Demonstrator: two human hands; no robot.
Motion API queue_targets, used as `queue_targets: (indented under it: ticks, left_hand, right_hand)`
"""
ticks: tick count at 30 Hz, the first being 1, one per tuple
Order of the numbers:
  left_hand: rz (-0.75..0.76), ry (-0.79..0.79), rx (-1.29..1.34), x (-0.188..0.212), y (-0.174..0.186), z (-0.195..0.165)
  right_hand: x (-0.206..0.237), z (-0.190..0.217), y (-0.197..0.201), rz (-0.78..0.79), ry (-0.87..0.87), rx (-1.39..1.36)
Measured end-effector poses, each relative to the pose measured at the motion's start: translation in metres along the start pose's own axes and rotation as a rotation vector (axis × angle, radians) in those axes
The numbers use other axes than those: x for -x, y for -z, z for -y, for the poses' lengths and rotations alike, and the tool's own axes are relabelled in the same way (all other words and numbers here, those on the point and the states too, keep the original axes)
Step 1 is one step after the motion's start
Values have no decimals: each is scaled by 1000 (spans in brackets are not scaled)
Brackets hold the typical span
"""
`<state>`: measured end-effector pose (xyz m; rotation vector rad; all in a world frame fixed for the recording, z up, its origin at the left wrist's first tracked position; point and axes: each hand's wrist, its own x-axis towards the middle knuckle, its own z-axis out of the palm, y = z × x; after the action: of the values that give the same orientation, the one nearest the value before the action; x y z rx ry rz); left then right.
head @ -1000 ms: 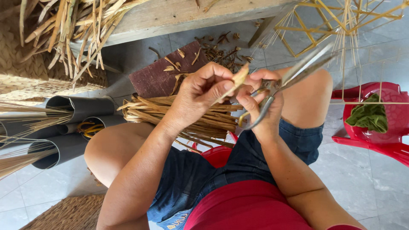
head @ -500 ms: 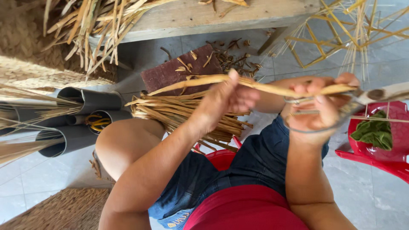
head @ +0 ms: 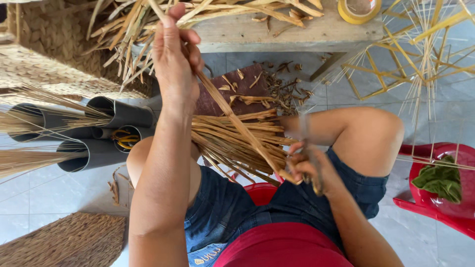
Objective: The person sits on a red stool and repeatedly picks up dried plant strips, trims their ends with scissors, and places the trimmed pieces on a wooden table. The person also occasionally adjusts the pile of trimmed strips on the table.
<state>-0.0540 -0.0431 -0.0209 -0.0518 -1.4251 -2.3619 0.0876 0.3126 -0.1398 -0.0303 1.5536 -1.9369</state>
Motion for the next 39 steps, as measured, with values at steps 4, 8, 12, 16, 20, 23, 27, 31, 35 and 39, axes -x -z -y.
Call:
queue_targets:
  ticks: [4,8,12,16,20,23,27,31,35,39]
  left_hand:
    - [190,57,-342,10,-14,-9]
    - [353,239,-491,23,-27,-16]
    - [527,144,-630,35,-45,-8]
    - [629,207,-754,48,-66,5]
    - [704,139,-775,61,-82,14]
    - [706,266,-853,68,-89,19]
    - [707,-255,-742,68,-89,22]
    - [677,-110,-865,65,-87,17]
    - [645,-155,-943,67,-88,11]
    - [611,-216,-876,70,-89,13]
  right_hand:
    - [-9,-7,-22,24,64,399]
    - [-14,24,-13,-162,164,410]
    - [-15,64,-1,-295,339,570]
    - [-15,92,-4,-239,303,374]
    - [-16,102,-6,-205,300,397]
    - [-16,94,-2,-272,264,398]
    - [-16,74,9,-360,264,360]
    - [-18,60,20,-424,286,142]
    - [-20,57,18,-365,417,150]
    - [-21,55,0,-285,407,201]
